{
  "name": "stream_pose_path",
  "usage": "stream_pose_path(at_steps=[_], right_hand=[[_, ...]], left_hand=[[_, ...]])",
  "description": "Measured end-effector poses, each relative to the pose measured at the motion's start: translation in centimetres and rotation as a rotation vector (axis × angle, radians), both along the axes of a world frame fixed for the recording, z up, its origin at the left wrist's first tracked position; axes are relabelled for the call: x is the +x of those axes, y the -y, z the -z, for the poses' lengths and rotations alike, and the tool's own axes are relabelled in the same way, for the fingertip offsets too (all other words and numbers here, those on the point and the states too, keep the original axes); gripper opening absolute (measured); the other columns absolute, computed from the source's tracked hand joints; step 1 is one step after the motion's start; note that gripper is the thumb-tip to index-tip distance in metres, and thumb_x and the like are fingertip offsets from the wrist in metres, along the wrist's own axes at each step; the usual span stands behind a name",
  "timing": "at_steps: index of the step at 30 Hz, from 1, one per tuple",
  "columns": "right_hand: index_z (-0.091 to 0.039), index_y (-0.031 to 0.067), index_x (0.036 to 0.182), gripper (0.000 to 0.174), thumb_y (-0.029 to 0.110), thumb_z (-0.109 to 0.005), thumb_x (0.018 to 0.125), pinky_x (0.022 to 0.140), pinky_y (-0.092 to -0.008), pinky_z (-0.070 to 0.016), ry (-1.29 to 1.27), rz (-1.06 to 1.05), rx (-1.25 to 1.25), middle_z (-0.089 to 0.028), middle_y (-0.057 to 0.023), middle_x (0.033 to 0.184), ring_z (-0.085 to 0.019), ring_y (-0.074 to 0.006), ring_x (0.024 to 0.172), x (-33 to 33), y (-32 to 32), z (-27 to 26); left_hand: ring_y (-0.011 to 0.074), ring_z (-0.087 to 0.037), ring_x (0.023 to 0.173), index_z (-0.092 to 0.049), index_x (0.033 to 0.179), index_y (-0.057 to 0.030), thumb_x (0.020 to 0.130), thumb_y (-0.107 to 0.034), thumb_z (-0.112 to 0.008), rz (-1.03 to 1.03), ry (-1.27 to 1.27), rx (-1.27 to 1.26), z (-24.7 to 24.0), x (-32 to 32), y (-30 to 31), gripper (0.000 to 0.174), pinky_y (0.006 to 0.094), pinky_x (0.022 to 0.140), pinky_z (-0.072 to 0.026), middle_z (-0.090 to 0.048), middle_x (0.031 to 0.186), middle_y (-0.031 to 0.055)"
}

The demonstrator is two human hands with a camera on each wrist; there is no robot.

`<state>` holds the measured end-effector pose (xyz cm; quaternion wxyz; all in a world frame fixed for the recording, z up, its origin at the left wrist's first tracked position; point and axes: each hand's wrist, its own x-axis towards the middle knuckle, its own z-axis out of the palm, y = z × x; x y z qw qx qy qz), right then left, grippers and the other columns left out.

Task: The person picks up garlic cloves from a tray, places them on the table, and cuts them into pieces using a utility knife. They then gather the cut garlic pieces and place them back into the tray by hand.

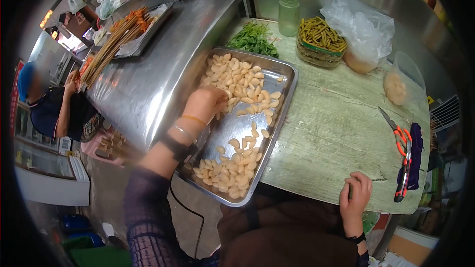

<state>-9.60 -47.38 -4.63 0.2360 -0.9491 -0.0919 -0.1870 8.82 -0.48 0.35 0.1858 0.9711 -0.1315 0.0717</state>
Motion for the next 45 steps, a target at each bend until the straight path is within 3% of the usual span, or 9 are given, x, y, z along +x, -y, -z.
stream_pose_path(at_steps=[3, 6, 10, 15, 23, 31, 34, 39, 45], right_hand=[[-0.065, 0.0038, 0.101, 0.019, 0.0, -0.067, 0.083, 0.098, -0.0491, -0.045, 0.0, -0.004, -0.003, -0.064, -0.0145, 0.115, -0.059, -0.038, 0.109, 0.0, 0.0, -0.1], [-0.065, 0.0038, 0.101, 0.019, 0.0, -0.067, 0.082, 0.098, -0.0488, -0.0448, 0.005, -0.001, 0.005, -0.064, -0.0146, 0.116, -0.059, -0.0379, 0.109, -0.1, 0.1, -0.2], [-0.067, 0.0044, 0.101, 0.019, 0.0, -0.068, 0.082, 0.098, -0.0485, -0.0446, 0.016, 0.012, 0.012, -0.064, -0.0139, 0.116, -0.059, -0.0376, 0.11, -0.2, 0.1, 0.0], [-0.068, 0.0062, 0.1, 0.019, 0.003, -0.07, 0.082, 0.098, -0.0485, -0.045, 0.043, 0.016, 0.024, -0.066, -0.0113, 0.116, -0.06, -0.0364, 0.112, -0.2, 0.2, 0.0], [-0.069, 0.0079, 0.101, 0.017, 0.007, -0.071, 0.084, 0.097, -0.0479, -0.0463, 0.086, -0.041, 0.073, -0.067, -0.0095, 0.117, -0.061, -0.0343, 0.112, -0.7, 1.2, 0.9], [-0.068, 0.0081, 0.103, 0.018, 0.008, -0.071, 0.084, 0.097, -0.048, -0.0468, 0.117, -0.066, 0.119, -0.067, -0.009, 0.118, -0.062, -0.0334, 0.111, -0.7, 1.5, 0.7], [-0.068, 0.0061, 0.105, 0.019, 0.009, -0.073, 0.087, 0.095, -0.0449, -0.0494, 0.083, -0.146, 0.37, -0.067, -0.0104, 0.117, -0.063, -0.0338, 0.11, -1.0, 2.8, -0.6], [-0.067, 0.0033, 0.114, 0.028, 0.009, -0.075, 0.088, 0.093, -0.0463, -0.0517, 0.351, 0.254, 0.006, -0.067, -0.0154, 0.12, -0.062, -0.0363, 0.11, -0.3, 12.2, -3.6], [-0.065, 0.0044, 0.123, 0.045, 0.019, -0.081, 0.083, 0.09, -0.0472, -0.0526, -0.08, 0.555, -0.243, -0.065, -0.0166, 0.119, -0.062, -0.0379, 0.11, 1.0, 19.3, -2.6]], left_hand=[[0.0266, -0.068, 0.074, -0.075, 0.104, -0.004, 0.09, -0.013, -0.078, 0.024, 0.18, 0.049, 1.3, 1.1, -0.6, 0.017, 0.0365, 0.068, -0.0558, -0.071, 0.085, 0.0087], [0.013, -0.062, 0.065, -0.072, 0.109, -0.0037, 0.099, -0.018, -0.072, -0.339, -0.5, -0.819, -0.9, 0.7, -1.0, 0.017, 0.0277, 0.056, -0.0501, -0.07, 0.086, 0.0033], [0.0043, -0.056, 0.063, -0.069, 0.115, -0.0049, 0.102, -0.02, -0.07, -0.115, -0.719, -1.228, -3.6, -2.0, 0.9, 0.02, 0.0204, 0.051, -0.0424, -0.065, 0.087, -0.0017], [0.0022, -0.057, 0.062, -0.075, 0.111, -0.008, 0.102, -0.022, -0.072, 0.202, -0.776, -0.605, -8.7, -5.8, 13.1, 0.017, 0.0207, 0.053, -0.045, -0.064, 0.075, -0.0048], [0.0268, -0.072, 0.075, -0.076, 0.096, -0.0059, 0.091, -0.027, -0.075, 0.516, -0.481, -0.233, 2.4, -6.6, 28.7, 0.022, 0.0387, 0.07, -0.057, -0.075, 0.08, 0.0139], [0.0208, -0.069, 0.075, -0.075, 0.099, -0.004, 0.092, -0.013, -0.076, 0.32, -0.061, -0.374, 4.1, -9.5, 28.4, 0.012, 0.0342, 0.069, -0.0543, -0.072, 0.086, 0.0102], [0.0355, -0.068, 0.094, -0.074, 0.097, -0.0058, 0.091, -0.008, -0.07, 0.229, -0.071, -0.583, 4.5, -11.5, 28.5, 0.008, 0.0427, 0.083, -0.0548, -0.072, 0.097, 0.0148], [0.0316, -0.07, 0.088, -0.075, 0.102, -0.0065, 0.089, -0.002, -0.074, 0.388, 0.111, -0.496, 3.9, -12.9, 28.5, 0.014, 0.0385, 0.076, -0.0563, -0.071, 0.098, 0.0112], [0.0329, -0.071, 0.086, -0.073, 0.1, -0.0051, 0.087, -0.002, -0.076, 0.465, 0.281, -0.457, 5.0, -12.0, 28.8, 0.014, 0.0399, 0.071, -0.0577, -0.071, 0.098, 0.0123]])
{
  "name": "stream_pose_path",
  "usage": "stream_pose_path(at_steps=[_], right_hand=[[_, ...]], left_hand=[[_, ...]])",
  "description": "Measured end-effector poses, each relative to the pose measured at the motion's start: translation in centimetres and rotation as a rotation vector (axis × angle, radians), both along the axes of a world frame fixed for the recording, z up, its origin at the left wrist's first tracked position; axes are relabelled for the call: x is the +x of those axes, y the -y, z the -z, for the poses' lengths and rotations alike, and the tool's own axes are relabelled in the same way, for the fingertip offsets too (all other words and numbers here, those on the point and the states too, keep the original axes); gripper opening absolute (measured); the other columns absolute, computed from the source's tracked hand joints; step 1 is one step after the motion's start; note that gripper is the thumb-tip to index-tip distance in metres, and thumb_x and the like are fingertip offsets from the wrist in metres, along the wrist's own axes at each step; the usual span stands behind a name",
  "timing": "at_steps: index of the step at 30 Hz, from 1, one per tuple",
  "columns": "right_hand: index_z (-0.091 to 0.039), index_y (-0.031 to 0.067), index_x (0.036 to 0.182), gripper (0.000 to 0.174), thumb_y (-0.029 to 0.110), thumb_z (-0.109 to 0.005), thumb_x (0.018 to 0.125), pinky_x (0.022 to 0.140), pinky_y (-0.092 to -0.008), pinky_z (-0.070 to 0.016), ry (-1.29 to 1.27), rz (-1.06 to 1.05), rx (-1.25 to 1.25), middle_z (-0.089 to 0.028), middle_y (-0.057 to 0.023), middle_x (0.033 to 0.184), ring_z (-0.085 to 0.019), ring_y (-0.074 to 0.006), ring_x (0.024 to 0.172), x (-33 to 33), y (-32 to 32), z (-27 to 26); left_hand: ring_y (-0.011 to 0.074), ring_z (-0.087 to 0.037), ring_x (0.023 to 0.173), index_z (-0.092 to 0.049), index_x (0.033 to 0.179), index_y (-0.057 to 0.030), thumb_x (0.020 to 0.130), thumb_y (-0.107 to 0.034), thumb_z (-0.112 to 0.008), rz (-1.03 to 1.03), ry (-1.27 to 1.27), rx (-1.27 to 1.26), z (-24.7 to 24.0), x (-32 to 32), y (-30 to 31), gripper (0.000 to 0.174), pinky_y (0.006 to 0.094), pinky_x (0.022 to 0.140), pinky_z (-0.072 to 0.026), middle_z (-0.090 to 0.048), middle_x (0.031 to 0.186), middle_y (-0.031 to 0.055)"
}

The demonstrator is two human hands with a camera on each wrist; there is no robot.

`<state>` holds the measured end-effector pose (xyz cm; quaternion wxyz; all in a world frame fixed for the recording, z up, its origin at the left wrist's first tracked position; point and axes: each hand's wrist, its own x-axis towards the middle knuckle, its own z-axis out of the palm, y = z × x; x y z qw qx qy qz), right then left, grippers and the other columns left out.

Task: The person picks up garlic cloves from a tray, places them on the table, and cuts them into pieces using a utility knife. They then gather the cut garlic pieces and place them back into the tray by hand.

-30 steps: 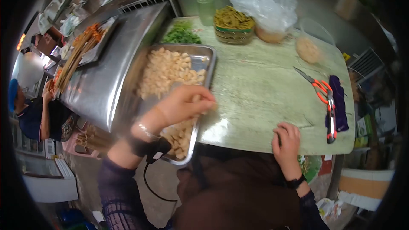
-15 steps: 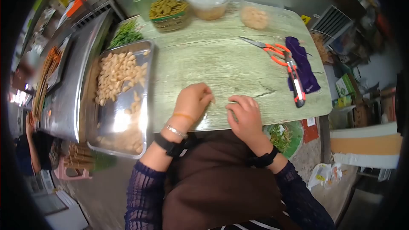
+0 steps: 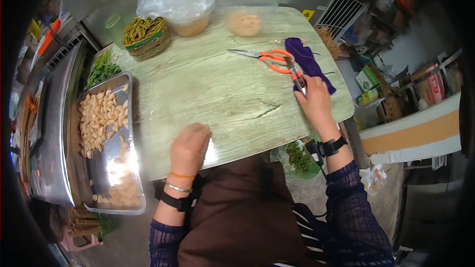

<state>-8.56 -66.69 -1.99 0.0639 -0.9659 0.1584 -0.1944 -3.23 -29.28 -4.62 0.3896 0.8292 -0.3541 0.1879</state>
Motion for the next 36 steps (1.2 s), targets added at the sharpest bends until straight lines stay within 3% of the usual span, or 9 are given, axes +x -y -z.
stream_pose_path(at_steps=[3, 5, 7, 10, 14, 17, 21, 28, 36], right_hand=[[-0.065, 0.0041, 0.121, 0.048, 0.021, -0.081, 0.079, 0.086, -0.0484, -0.0532, -0.085, -0.016, 0.085, -0.066, -0.018, 0.111, -0.065, -0.0387, 0.103, 1.0, 1.1, -0.2], [-0.063, 0.001, 0.114, 0.044, 0.021, -0.079, 0.078, 0.081, -0.0495, -0.0531, -0.019, -0.071, 0.223, -0.067, -0.0189, 0.101, -0.066, -0.0402, 0.091, 1.1, 1.1, -0.9], [-0.06, -0.0001, 0.114, 0.036, 0.015, -0.075, 0.085, 0.075, -0.0416, -0.0533, -0.037, -0.112, 0.452, -0.064, -0.014, 0.094, -0.066, -0.0283, 0.082, 0.1, -1.0, -3.1], [-0.053, 0.0006, 0.134, 0.045, 0.009, -0.07, 0.093, 0.066, -0.032, -0.0528, -0.066, -0.258, 0.968, -0.062, -0.0063, 0.092, -0.062, -0.0133, 0.071, -2.1, -5.1, -3.5], [-0.038, 0.0071, 0.156, 0.065, 0.012, -0.069, 0.099, 0.064, -0.0279, -0.0523, -0.294, -0.366, 1.239, -0.061, -0.0025, 0.095, -0.062, -0.0097, 0.072, -3.8, -10.7, -4.0], [-0.038, 0.0103, 0.158, 0.065, 0.014, -0.068, 0.1, 0.067, -0.0334, -0.0546, -0.447, -0.393, 1.224, -0.066, -0.0092, 0.095, -0.069, -0.0194, 0.073, -4.0, -12.5, -3.6], [-0.04, 0.0155, 0.157, 0.061, 0.018, -0.063, 0.101, 0.078, -0.0463, -0.0552, -0.409, -0.539, 0.852, -0.071, -0.0221, 0.106, -0.07, -0.042, 0.094, -4.9, -14.6, -3.0], [-0.05, 0.0179, 0.152, 0.055, 0.016, -0.064, 0.099, 0.071, -0.0435, -0.0559, -0.253, -0.705, 0.607, -0.073, -0.011, 0.104, -0.072, -0.033, 0.089, -5.2, -16.3, -1.6], [-0.053, 0.0192, 0.15, 0.053, 0.018, -0.065, 0.098, 0.063, -0.0444, -0.0547, -0.278, -0.741, 0.506, -0.07, -0.0107, 0.091, -0.07, -0.0329, 0.074, -5.3, -16.6, -1.8]], left_hand=[[0.032, -0.071, 0.082, -0.073, 0.101, -0.0049, 0.088, -0.002, -0.076, -0.018, -0.023, -0.007, -0.2, 0.1, -0.1, 0.013, 0.0396, 0.069, -0.0573, -0.071, 0.097, 0.0118], [0.0223, -0.068, 0.075, -0.074, 0.102, -0.0046, 0.088, 0.002, -0.075, -0.07, -0.232, -0.069, -0.6, 0.0, -0.8, 0.016, 0.0331, 0.066, -0.0549, -0.07, 0.096, 0.0084], [0.0121, -0.062, 0.069, -0.076, 0.107, -0.0056, 0.088, 0.005, -0.074, -0.109, -0.345, -0.145, 0.0, 0.5, -1.6, 0.021, 0.027, 0.064, -0.0516, -0.07, 0.097, 0.0052], [0.0159, -0.067, 0.073, -0.077, 0.109, -0.0075, 0.088, 0.005, -0.074, -0.062, -0.17, -0.038, -0.1, 1.1, -1.6, 0.024, 0.0287, 0.065, -0.0537, -0.071, 0.102, 0.0067], [0.0267, -0.074, 0.086, -0.077, 0.106, -0.0101, 0.085, 0.0, -0.076, 0.106, -0.058, 0.109, -1.3, 2.0, -0.7, 0.024, 0.0354, 0.07, -0.0589, -0.073, 0.107, 0.0089], [0.0276, -0.073, 0.086, -0.076, 0.101, -0.0102, 0.084, 0.0, -0.076, 0.156, -0.075, 0.171, -1.4, 2.4, -0.9, 0.02, 0.0364, 0.071, -0.0591, -0.074, 0.103, 0.0073], [0.027, -0.073, 0.086, -0.075, 0.098, -0.0097, 0.082, 0.001, -0.076, 0.075, -0.028, 0.156, -1.0, -0.5, -1.6, 0.019, 0.0357, 0.071, -0.0586, -0.074, 0.1, 0.0061], [0.0231, -0.067, 0.081, -0.075, 0.102, -0.0132, 0.077, -0.002, -0.071, -0.007, 0.075, 0.181, -0.2, -2.4, -2.2, 0.027, 0.034, 0.068, -0.0556, -0.072, 0.103, 0.0027], [0.0223, -0.065, 0.077, -0.074, 0.102, -0.0108, 0.077, 0.001, -0.074, 0.004, 0.101, 0.146, 0.4, -2.3, -2.6, 0.028, 0.0331, 0.065, -0.0531, -0.072, 0.103, 0.0024]])
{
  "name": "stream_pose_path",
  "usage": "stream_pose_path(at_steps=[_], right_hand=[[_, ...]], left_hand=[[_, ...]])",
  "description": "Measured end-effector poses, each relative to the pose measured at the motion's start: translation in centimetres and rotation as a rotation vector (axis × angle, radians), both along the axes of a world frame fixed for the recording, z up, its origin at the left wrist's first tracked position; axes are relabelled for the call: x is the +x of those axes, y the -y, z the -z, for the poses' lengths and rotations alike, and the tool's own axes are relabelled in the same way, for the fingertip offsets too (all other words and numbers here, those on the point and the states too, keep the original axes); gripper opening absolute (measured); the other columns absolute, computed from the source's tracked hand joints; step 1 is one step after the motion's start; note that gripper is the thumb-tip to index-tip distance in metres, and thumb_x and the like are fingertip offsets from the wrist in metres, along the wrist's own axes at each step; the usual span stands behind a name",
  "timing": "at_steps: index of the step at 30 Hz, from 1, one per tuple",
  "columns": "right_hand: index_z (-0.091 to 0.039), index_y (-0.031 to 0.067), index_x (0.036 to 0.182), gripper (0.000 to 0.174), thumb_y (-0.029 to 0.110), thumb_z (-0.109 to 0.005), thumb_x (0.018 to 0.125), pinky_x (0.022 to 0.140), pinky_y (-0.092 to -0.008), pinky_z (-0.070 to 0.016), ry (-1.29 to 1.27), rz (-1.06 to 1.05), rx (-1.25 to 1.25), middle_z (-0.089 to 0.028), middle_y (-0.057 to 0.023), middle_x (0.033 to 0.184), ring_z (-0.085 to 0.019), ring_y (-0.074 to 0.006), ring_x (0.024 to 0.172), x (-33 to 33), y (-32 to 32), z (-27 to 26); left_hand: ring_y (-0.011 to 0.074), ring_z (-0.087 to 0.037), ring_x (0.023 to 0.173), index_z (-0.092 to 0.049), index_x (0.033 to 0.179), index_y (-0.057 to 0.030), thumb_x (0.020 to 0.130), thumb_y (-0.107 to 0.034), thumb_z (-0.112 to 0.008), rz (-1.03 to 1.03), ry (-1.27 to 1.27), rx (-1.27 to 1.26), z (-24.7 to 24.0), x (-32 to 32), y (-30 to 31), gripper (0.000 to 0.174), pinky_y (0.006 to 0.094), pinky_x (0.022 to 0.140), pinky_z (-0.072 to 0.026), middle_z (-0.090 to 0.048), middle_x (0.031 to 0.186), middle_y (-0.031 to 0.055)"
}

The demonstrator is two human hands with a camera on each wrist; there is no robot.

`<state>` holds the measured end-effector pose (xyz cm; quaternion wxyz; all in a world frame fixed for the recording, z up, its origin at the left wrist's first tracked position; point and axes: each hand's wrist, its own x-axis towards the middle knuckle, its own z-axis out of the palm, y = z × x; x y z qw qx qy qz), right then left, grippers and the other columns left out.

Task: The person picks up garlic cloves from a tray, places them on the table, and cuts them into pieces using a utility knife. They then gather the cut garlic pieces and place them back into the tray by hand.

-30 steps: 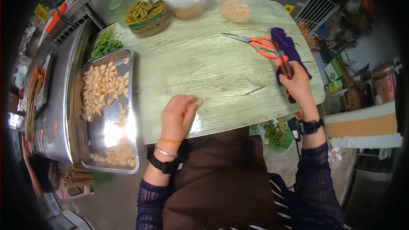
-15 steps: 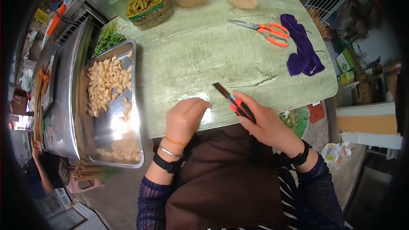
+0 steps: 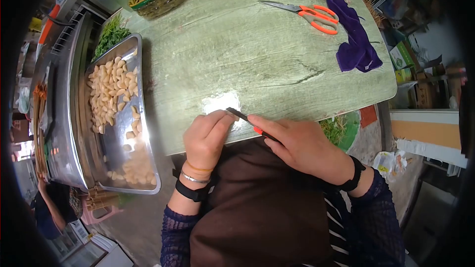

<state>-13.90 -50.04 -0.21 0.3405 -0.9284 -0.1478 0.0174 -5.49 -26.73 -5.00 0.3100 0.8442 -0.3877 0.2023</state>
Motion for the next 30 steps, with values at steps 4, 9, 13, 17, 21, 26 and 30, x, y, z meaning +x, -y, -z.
stream_pose_path(at_steps=[4, 9, 13, 17, 21, 26, 30], right_hand=[[-0.053, 0.0193, 0.152, 0.057, 0.017, -0.067, 0.097, 0.068, -0.0433, -0.0559, -0.131, -0.001, -0.071, -0.073, -0.0114, 0.101, -0.072, -0.0327, 0.082, -0.1, -0.1, -1.3], [-0.052, 0.0192, 0.152, 0.056, 0.017, -0.066, 0.098, 0.061, -0.0438, -0.0536, -0.084, -0.002, -0.082, -0.067, -0.01, 0.085, -0.068, -0.0312, 0.07, -0.5, -0.2, -0.8], [-0.053, 0.0206, 0.152, 0.057, 0.017, -0.067, 0.097, 0.059, -0.0418, -0.0527, -0.052, 0.005, -0.131, -0.066, -0.0084, 0.084, -0.068, -0.0289, 0.069, -0.5, -0.6, -1.0], [-0.054, 0.0211, 0.151, 0.057, 0.016, -0.068, 0.096, 0.057, -0.0416, -0.0519, -0.046, -0.013, -0.188, -0.065, -0.0071, 0.081, -0.067, -0.0278, 0.067, 0.1, -1.1, -0.7], [-0.055, 0.0215, 0.151, 0.057, 0.017, -0.069, 0.096, 0.057, -0.0426, -0.0521, -0.063, -0.027, -0.245, -0.064, -0.0067, 0.079, -0.067, -0.0279, 0.068, -0.2, -1.0, -1.1], [-0.055, 0.0205, 0.15, 0.057, 0.014, -0.065, 0.095, 0.06, -0.0432, -0.0534, -0.074, 0.024, -0.183, -0.066, -0.0107, 0.081, -0.068, -0.0317, 0.069, -1.6, 0.7, -1.1], [-0.055, 0.0221, 0.151, 0.057, 0.014, -0.067, 0.096, 0.066, -0.0432, -0.0557, 0.044, 0.198, -0.063, -0.071, -0.0121, 0.088, -0.071, -0.0336, 0.076, -1.2, 2.2, -1.0]], left_hand=[[0.0223, -0.064, 0.076, -0.074, 0.101, -0.0107, 0.076, 0.001, -0.074, 0.007, -0.013, -0.011, -0.1, 0.1, 0.0, 0.027, 0.0329, 0.065, -0.0529, -0.072, 0.102, 0.0026], [0.0223, -0.065, 0.076, -0.074, 0.101, -0.0102, 0.077, 0.001, -0.074, 0.01, -0.018, -0.015, -0.1, 0.1, 0.0, 0.026, 0.0327, 0.065, -0.0529, -0.073, 0.102, 0.0029], [0.0228, -0.065, 0.077, -0.074, 0.1, -0.01, 0.077, 0.001, -0.074, 0.006, -0.026, -0.015, -0.1, 0.1, -0.1, 0.026, 0.0333, 0.065, -0.0535, -0.073, 0.101, 0.0035], [0.025, -0.068, 0.077, -0.073, 0.094, -0.0076, 0.074, 0.004, -0.082, -0.007, -0.041, -0.019, -0.4, 0.0, 0.0, 0.025, 0.0342, 0.065, -0.0541, -0.073, 0.096, 0.0066], [0.0257, -0.069, 0.078, -0.073, 0.093, -0.0076, 0.074, 0.003, -0.083, -0.012, -0.039, -0.026, -0.4, 0.0, 0.0, 0.024, 0.0348, 0.066, -0.0546, -0.073, 0.095, 0.0066], [0.0276, -0.069, 0.08, -0.073, 0.094, -0.0068, 0.077, 0.001, -0.082, -0.018, -0.087, -0.024, -1.0, 0.3, 0.6, 0.021, 0.0357, 0.067, -0.0554, -0.071, 0.092, 0.0079], [0.0292, -0.07, 0.08, -0.073, 0.096, -0.0059, 0.079, -0.001, -0.082, -0.026, -0.133, -0.023, -0.8, 2.1, 3.4, 0.019, 0.036, 0.068, -0.0559, -0.071, 0.091, 0.0097]])
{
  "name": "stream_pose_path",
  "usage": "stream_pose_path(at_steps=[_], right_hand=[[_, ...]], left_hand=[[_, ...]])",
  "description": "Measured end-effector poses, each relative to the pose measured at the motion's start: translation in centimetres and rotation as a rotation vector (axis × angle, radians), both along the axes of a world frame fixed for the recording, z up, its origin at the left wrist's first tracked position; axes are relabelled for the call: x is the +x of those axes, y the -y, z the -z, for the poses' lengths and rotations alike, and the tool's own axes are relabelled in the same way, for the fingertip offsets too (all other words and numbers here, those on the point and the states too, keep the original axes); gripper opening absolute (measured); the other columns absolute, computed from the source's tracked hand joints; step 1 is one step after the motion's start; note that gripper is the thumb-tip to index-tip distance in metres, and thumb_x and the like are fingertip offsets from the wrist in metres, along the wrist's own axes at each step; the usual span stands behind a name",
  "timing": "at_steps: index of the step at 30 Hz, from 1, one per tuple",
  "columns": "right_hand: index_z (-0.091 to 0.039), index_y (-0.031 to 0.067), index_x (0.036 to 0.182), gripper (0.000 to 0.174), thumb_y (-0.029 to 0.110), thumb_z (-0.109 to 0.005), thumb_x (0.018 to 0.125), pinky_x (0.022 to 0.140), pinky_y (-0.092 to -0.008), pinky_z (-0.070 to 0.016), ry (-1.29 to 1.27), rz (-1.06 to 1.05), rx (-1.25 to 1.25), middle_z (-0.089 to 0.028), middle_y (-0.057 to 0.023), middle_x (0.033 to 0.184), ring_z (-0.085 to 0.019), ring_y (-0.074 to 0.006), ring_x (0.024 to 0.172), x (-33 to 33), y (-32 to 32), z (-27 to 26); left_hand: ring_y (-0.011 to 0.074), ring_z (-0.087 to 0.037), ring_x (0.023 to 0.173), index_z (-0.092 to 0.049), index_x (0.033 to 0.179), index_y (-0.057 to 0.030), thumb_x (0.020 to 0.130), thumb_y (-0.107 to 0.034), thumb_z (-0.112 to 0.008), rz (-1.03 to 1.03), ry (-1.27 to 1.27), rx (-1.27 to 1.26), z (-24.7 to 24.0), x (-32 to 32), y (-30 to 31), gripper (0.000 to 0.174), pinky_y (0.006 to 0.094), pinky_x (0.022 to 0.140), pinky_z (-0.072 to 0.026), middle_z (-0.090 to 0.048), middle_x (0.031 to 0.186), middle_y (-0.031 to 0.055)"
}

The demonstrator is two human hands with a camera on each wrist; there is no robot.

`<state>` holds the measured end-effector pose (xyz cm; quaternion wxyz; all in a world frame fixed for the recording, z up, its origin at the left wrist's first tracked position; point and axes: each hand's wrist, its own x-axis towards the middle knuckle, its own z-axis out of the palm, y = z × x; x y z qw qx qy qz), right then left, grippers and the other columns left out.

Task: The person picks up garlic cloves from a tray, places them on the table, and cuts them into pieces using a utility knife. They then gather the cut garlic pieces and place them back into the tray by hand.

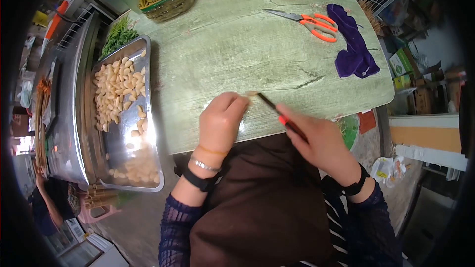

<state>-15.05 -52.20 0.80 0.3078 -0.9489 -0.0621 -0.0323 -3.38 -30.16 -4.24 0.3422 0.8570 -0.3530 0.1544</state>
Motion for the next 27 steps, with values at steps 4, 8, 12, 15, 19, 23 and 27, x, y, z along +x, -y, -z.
stream_pose_path(at_steps=[4, 8, 12, 15, 19, 23, 27], right_hand=[[-0.056, 0.0213, 0.149, 0.055, 0.015, -0.068, 0.096, 0.071, -0.0441, -0.0563, -0.048, 0.123, 0.065, -0.073, -0.0137, 0.094, -0.072, -0.035, 0.081, 0.1, 0.9, -1.8], [-0.057, 0.0208, 0.149, 0.052, 0.017, -0.067, 0.098, 0.07, -0.0431, -0.0556, -0.054, 0.065, 0.133, -0.073, -0.0136, 0.093, -0.072, -0.0344, 0.081, -0.6, 0.2, -0.7], [-0.056, 0.0203, 0.148, 0.051, 0.019, -0.067, 0.098, 0.069, -0.043, -0.055, -0.076, -0.009, 0.122, -0.073, -0.0126, 0.094, -0.072, -0.0338, 0.082, 0.1, -1.3, -0.1], [-0.057, 0.0192, 0.148, 0.05, 0.018, -0.066, 0.099, 0.069, -0.0432, -0.0549, -0.058, -0.043, 0.119, -0.074, -0.0111, 0.096, -0.072, -0.0333, 0.082, 0.5, -1.7, -0.3], [-0.056, 0.0181, 0.148, 0.05, 0.017, -0.065, 0.099, 0.068, -0.0436, -0.0551, -0.034, -0.093, 0.117, -0.075, -0.0094, 0.096, -0.072, -0.033, 0.081, 0.8, -1.8, -0.1], [-0.055, 0.0197, 0.148, 0.051, 0.018, -0.065, 0.098, 0.066, -0.0444, -0.0545, -0.077, -0.129, 0.062, -0.075, -0.0087, 0.096, -0.071, -0.033, 0.079, 1.4, -1.7, 0.0], [-0.055, 0.022, 0.149, 0.054, 0.018, -0.067, 0.096, 0.064, -0.0446, -0.0535, -0.02, -0.196, 0.071, -0.074, -0.0085, 0.092, -0.071, -0.0328, 0.078, 1.9, -1.1, 0.5]], left_hand=[[0.0271, -0.07, 0.08, -0.072, 0.098, -0.0058, 0.08, -0.003, -0.085, -0.056, -0.153, -0.113, 0.1, 0.8, 1.4, 0.022, 0.0352, 0.069, -0.0565, -0.071, 0.089, 0.0088], [0.023, -0.07, 0.083, -0.073, 0.095, -0.0059, 0.078, -0.001, -0.086, -0.02, -0.199, -0.129, 0.1, 0.0, -1.5, 0.021, 0.0331, 0.071, -0.057, -0.071, 0.097, 0.0078], [0.0239, -0.07, 0.087, -0.075, 0.101, -0.0073, 0.079, -0.001, -0.085, 0.029, -0.202, -0.048, -0.1, -0.8, -2.5, 0.025, 0.0337, 0.073, -0.0577, -0.069, 0.102, 0.0087], [0.0243, -0.071, 0.089, -0.076, 0.104, -0.0078, 0.08, 0.0, -0.083, 0.05, -0.156, -0.06, 0.0, -0.8, -2.7, 0.026, 0.0338, 0.073, -0.0581, -0.068, 0.102, 0.0086], [0.0261, -0.071, 0.088, -0.075, 0.102, -0.0085, 0.081, 0.002, -0.08, 0.041, -0.141, -0.065, -0.2, -1.4, -3.3, 0.024, 0.036, 0.072, -0.0582, -0.068, 0.101, 0.008], [0.0262, -0.071, 0.087, -0.075, 0.102, -0.0093, 0.082, 0.003, -0.078, 0.049, -0.045, -0.052, 0.1, -1.9, -3.7, 0.024, 0.0362, 0.07, -0.0584, -0.069, 0.101, 0.0077], [0.0253, -0.072, 0.087, -0.074, 0.103, -0.0078, 0.081, 0.005, -0.078, 0.035, -0.039, -0.073, 0.0, -2.6, -4.0, 0.026, 0.0349, 0.07, -0.059, -0.07, 0.1, 0.0081]])
